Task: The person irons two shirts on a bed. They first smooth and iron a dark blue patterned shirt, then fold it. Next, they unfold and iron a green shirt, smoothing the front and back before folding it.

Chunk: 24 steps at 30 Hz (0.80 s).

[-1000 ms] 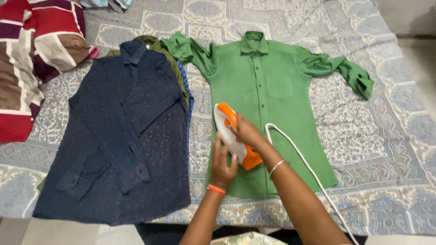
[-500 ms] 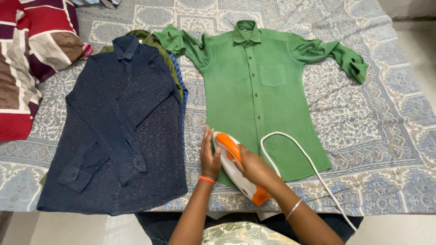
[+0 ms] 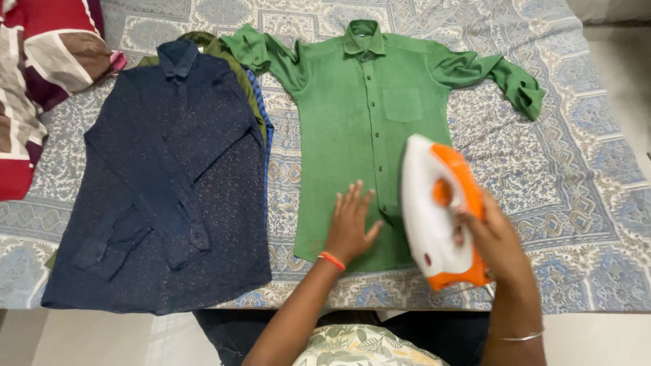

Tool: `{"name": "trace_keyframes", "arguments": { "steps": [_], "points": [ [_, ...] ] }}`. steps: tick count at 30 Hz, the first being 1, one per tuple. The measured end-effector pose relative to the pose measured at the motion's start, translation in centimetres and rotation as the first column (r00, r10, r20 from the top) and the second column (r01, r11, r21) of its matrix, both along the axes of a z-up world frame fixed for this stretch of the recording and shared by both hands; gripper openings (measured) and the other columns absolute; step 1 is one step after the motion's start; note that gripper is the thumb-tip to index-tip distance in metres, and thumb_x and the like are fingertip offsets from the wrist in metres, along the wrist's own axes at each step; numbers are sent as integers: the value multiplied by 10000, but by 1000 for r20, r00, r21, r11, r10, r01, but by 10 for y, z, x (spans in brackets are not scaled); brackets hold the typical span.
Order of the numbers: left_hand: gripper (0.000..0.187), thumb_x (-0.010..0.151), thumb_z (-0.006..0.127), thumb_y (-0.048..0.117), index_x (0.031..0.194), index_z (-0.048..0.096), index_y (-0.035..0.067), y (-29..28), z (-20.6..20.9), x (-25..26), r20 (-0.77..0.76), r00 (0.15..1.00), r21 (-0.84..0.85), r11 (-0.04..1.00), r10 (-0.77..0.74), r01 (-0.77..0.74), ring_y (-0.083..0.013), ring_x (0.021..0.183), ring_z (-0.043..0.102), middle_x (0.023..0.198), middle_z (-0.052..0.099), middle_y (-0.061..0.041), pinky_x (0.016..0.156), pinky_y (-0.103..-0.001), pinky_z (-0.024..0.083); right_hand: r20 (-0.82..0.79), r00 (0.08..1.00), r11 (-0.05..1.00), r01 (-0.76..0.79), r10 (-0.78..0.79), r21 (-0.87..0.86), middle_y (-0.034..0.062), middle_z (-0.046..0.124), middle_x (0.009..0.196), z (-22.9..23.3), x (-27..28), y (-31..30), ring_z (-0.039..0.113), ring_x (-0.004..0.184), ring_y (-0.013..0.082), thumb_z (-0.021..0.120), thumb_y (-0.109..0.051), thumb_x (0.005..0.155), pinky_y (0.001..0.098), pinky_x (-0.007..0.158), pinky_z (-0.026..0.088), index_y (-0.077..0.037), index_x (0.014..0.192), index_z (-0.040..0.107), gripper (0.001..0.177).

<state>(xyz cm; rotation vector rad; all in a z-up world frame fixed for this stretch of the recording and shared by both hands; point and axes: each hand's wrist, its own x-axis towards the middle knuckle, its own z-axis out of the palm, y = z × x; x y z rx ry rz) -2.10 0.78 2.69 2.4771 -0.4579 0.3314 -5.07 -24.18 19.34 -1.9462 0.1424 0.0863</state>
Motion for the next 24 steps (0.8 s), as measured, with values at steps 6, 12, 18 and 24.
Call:
{"name": "trace_keyframes", "arguments": {
  "steps": [6, 12, 18, 24],
  "points": [
    [801, 878, 735, 407, 1548, 399, 126, -14, -7, -22, -81, 980, -28, 983, -182, 181, -389, 1543, 268, 1648, 305, -231, 1265, -549, 176, 28, 1000, 923, 19, -9, -383, 115, 679, 764, 15, 29, -29, 658, 665, 158, 618, -202, 988, 318, 679, 519, -118, 1509, 492, 542],
    [893, 826, 736, 408, 1581, 344, 135, -28, 9, -12, -25, 958, 17, 958, -286, 287, -386, 1512, 323, 1620, 397, -176, 1232, -589, 174, 8, 996, 938, -77, 84, -339, 80, 673, 781, -12, 56, -42, 637, 650, 167, 649, -202, 961, 343, 680, 537, -96, 1442, 551, 503],
    [903, 897, 701, 475, 1619, 287, 124, -29, 22, -2, -249, 936, -130, 966, -249, 223, -308, 1051, 646, 1092, 677, -134, 1128, -548, 366, -27, 988, 923, -152, 153, -354, 103, 673, 757, -35, 83, -38, 633, 583, 188, 658, -243, 937, 357, 631, 547, -117, 1478, 522, 572],
    [666, 972, 638, 365, 1548, 407, 124, -11, -4, -6, -215, 913, -401, 884, -346, 241, -282, 832, 655, 1082, 687, -130, 818, -437, 544, -68, 973, 889, -230, 221, -396, 92, 691, 775, -62, 97, -34, 666, 581, 176, 655, -276, 945, 358, 629, 556, -95, 1466, 497, 574]
  ]
}}
